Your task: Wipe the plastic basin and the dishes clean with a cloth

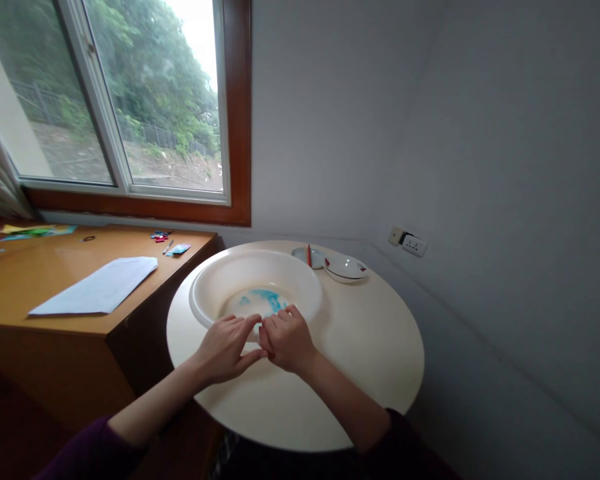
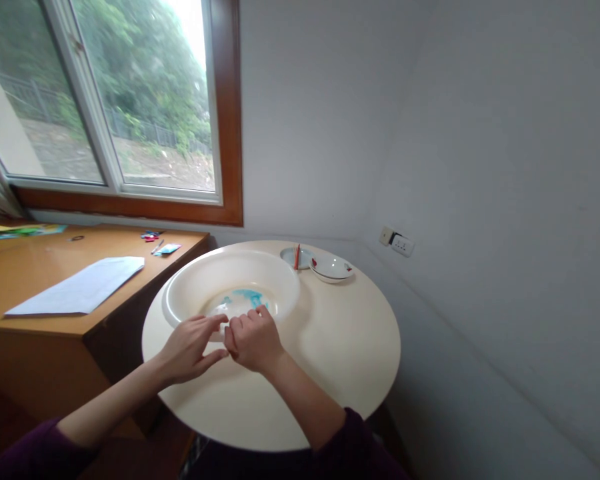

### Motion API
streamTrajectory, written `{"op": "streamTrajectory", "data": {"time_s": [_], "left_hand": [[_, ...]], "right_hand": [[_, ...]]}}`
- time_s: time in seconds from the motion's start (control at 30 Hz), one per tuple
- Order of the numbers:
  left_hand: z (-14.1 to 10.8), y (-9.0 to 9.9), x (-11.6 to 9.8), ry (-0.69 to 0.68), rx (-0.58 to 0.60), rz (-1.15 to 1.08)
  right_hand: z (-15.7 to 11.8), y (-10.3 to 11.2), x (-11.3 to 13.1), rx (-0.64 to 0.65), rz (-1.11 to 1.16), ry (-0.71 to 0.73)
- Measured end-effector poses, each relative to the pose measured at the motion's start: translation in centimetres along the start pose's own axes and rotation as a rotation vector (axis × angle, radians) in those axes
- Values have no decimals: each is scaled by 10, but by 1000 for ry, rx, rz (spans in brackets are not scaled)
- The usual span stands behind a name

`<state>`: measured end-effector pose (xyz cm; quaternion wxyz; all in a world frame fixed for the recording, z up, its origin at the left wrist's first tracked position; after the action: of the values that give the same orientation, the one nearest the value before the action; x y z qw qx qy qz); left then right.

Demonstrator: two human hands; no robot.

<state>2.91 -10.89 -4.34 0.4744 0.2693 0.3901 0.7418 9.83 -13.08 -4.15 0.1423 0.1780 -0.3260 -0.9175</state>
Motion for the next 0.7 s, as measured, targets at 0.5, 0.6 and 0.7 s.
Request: {"op": "streamTrajectory", "data": {"time_s": [0.5, 0.6, 0.7], "left_hand": [[1, 9, 19, 93, -25, 117], [6, 3, -7, 19, -37, 130], [3, 7, 4, 54, -154, 140]], "right_hand": [[-19, 3, -42, 1, 2, -147], [-8, 2, -16, 29, -16, -130], [-6, 3, -9, 50, -1, -48]]}}
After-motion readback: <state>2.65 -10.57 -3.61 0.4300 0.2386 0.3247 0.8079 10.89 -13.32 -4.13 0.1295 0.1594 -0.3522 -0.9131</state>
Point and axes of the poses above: each hand's wrist, its own z-axis towards the middle knuckle, its own y-axis out of the back of the hand, x = y × z, the point moved 8 cm from there along z, towards the middle knuckle, and after that the axes turned 3 degrees about z, right-handed, at the moved point
